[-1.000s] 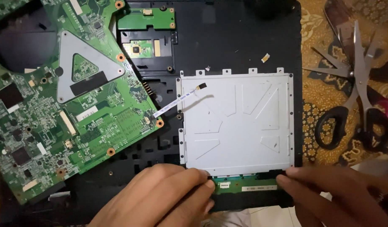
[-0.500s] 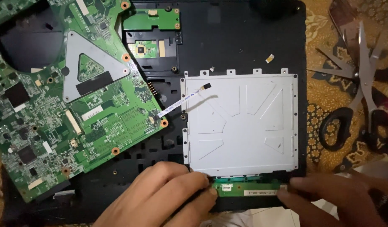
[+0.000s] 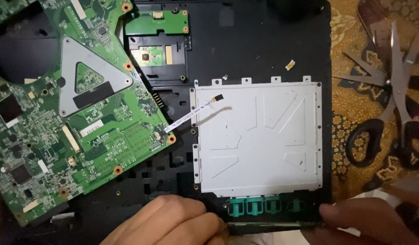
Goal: Connecting ribbon cables to small PCB modules and installing them into a laptop chassis during assembly.
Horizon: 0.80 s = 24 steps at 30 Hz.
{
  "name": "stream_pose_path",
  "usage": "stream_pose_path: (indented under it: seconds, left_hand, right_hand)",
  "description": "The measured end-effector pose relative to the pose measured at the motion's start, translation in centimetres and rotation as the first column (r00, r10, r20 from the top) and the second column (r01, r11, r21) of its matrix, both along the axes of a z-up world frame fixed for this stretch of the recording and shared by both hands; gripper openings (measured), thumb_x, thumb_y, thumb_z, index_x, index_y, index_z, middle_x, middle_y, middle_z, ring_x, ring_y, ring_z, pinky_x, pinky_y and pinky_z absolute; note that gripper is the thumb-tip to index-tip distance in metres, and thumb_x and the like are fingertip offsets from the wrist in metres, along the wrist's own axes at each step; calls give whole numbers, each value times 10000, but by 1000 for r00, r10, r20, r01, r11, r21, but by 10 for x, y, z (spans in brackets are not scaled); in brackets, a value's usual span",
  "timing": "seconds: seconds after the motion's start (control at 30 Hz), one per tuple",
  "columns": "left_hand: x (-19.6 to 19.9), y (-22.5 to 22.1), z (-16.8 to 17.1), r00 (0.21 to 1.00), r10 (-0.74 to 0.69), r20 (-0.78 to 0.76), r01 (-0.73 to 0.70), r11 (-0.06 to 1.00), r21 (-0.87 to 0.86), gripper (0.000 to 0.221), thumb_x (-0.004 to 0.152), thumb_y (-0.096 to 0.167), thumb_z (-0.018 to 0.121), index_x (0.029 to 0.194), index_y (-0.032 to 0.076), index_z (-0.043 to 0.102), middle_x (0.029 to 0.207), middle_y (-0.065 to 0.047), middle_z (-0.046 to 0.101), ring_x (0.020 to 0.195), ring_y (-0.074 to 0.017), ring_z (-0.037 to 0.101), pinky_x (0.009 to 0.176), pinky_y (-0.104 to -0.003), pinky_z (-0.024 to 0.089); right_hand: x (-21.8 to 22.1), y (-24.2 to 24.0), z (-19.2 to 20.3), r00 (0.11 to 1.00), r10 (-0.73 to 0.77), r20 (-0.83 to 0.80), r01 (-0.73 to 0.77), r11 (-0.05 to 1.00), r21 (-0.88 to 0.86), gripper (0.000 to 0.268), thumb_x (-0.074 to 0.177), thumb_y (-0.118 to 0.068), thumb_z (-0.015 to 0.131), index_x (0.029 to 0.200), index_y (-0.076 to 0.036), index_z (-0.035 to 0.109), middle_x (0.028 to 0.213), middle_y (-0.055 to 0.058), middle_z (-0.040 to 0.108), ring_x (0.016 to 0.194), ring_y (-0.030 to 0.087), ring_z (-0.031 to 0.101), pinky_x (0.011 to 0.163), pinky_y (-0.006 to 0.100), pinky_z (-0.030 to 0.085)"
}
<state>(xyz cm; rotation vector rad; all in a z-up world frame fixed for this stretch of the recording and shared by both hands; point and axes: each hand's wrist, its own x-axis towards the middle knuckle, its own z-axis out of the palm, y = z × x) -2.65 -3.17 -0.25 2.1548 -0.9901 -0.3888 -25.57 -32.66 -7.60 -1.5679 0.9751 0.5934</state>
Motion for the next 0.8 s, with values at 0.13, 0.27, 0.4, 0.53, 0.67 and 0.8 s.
stream_pose_path:
  seconds: [0.13,0.27,0.4,0.53,0.67,0.8]
  left_hand:
    - [-1,0,-3,995,75,61,-78,996,43,95,964,265,677,933,252,765,882,143,725,770,-19,723,698,-178,543]
    - [0,1,-3,996,69,61,-70,997,16,93,967,256,670,957,225,758,900,122,741,768,-25,726,731,-183,551]
    - [0,-1,-2,996,35,81,-35,999,-10,119,987,250,657,937,194,749,924,150,766,848,-33,735,784,-206,573]
    - [6,2,-3,988,-114,104,112,993,19,131,1031,239,622,1022,175,736,1043,82,744,956,-108,707,821,-264,550]
    - [15,5,-7,955,-248,161,255,967,-21,195,1065,219,600,1184,102,701,1171,-34,719,1034,-227,684,868,-373,534]
    - [18,10,-11,944,-297,142,305,952,-38,226,1086,234,579,1207,79,693,1188,-57,721,1033,-257,662,857,-386,521]
  right_hand:
    - [6,11,3,999,-20,45,24,997,-79,566,763,-47,704,1313,-174,733,1367,-77,858,1273,111,943,1127,285,721]
    - [7,22,7,995,-48,89,61,986,-158,562,697,19,768,1242,-117,771,1312,-30,863,1233,116,945,1102,283,732]
    - [20,35,15,990,-63,128,90,972,-218,559,647,67,817,1188,-75,800,1271,5,868,1203,120,947,1083,282,741]
    - [68,87,32,962,57,267,132,759,-637,654,552,29,899,1177,-20,712,1158,59,763,944,126,829,931,230,646]
    - [74,103,26,875,426,228,28,426,-904,276,788,-81,850,1059,-74,797,1117,0,737,1023,186,665,1009,338,506]
    - [81,110,35,928,303,215,44,483,-874,400,770,-38,841,1156,-13,740,1164,58,710,979,148,711,971,279,552]
